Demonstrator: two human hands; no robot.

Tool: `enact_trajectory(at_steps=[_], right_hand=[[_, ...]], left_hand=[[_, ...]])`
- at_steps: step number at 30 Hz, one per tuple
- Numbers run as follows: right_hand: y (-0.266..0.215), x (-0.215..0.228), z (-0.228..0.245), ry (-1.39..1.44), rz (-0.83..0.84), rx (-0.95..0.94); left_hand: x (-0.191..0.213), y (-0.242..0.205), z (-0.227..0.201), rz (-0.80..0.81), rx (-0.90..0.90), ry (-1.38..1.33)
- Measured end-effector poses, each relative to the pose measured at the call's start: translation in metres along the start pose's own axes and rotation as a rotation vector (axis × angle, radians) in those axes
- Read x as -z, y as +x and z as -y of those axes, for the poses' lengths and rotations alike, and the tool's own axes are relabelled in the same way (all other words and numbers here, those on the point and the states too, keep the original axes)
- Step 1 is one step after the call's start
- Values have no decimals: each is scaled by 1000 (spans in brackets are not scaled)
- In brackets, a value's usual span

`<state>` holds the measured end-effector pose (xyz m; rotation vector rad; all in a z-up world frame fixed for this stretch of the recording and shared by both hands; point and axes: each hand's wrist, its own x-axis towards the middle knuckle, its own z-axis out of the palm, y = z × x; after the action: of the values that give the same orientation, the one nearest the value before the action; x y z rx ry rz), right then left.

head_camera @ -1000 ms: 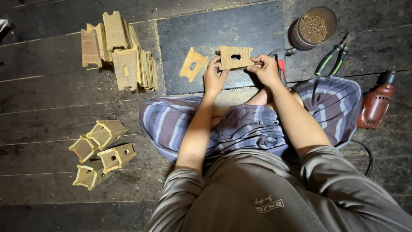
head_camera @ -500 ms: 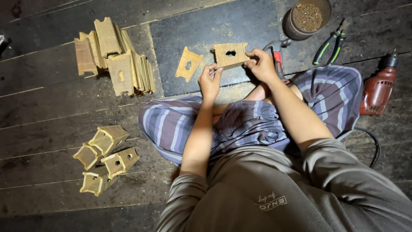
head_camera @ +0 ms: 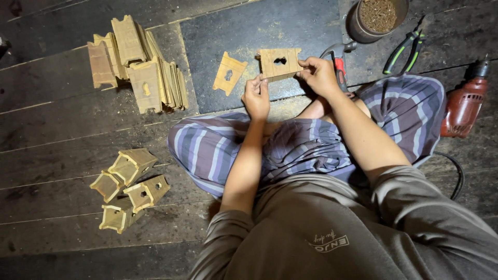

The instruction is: The person sits on the floor and assembles small wooden pieces by hand. They use pliers to remove a small metal pin from a wooden piece, then use a hammer to drive nails into the wood to join the parts together. The person repeats this process with multiple wooden components.

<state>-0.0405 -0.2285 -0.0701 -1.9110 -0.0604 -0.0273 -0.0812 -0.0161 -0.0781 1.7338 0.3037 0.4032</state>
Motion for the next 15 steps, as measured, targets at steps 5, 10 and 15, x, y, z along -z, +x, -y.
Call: enact_trajectory(at_steps=[5, 10, 15], right_hand=[[-2, 1, -4, -167, 6, 81], [-3, 0, -6, -171, 6, 85], [-2, 0, -8, -201, 1, 106]], left_hand=[[0, -4, 1, 2, -13, 20], [0, -4, -4, -8, -4, -22], [-7, 1, 11, -127, -176, 209]])
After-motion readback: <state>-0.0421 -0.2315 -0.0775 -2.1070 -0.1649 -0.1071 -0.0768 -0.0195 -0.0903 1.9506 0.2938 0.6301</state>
